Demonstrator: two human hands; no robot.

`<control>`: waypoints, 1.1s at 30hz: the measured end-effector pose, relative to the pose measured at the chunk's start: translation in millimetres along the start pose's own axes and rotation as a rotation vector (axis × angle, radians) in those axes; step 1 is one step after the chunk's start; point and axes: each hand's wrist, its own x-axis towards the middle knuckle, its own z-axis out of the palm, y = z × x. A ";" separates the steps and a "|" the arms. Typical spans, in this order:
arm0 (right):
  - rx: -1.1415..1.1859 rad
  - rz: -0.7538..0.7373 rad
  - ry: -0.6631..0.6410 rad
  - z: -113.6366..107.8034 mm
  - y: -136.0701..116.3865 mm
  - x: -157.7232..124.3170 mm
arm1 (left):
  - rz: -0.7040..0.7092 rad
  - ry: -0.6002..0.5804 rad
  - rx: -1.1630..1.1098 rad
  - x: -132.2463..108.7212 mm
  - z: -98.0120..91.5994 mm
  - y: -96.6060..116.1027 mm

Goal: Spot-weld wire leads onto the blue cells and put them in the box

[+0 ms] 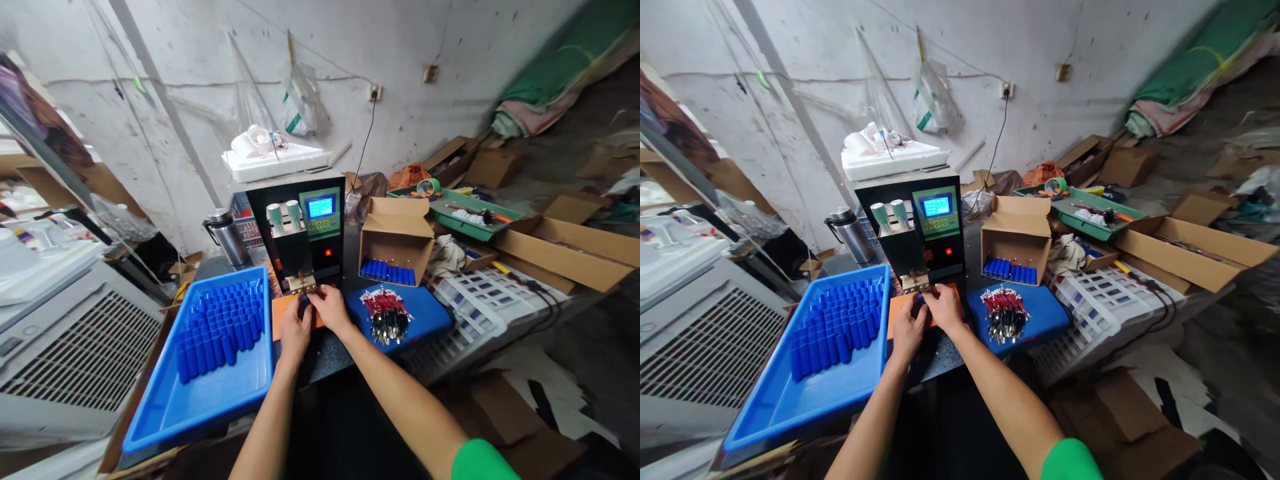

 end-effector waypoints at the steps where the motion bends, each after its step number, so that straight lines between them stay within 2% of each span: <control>1: -0.004 0.000 0.002 0.0 -0.7 -0.1 | -0.001 0.000 0.000 0.0 0.2 -0.3; 12: -0.005 0.012 -0.002 -0.8 -11.4 -2.0 | -0.003 -0.005 0.017 0.1 -1.5 4.8; 33: -0.001 0.013 0.002 0.1 -1.3 0.7 | -0.031 0.015 0.047 -1.5 1.1 1.5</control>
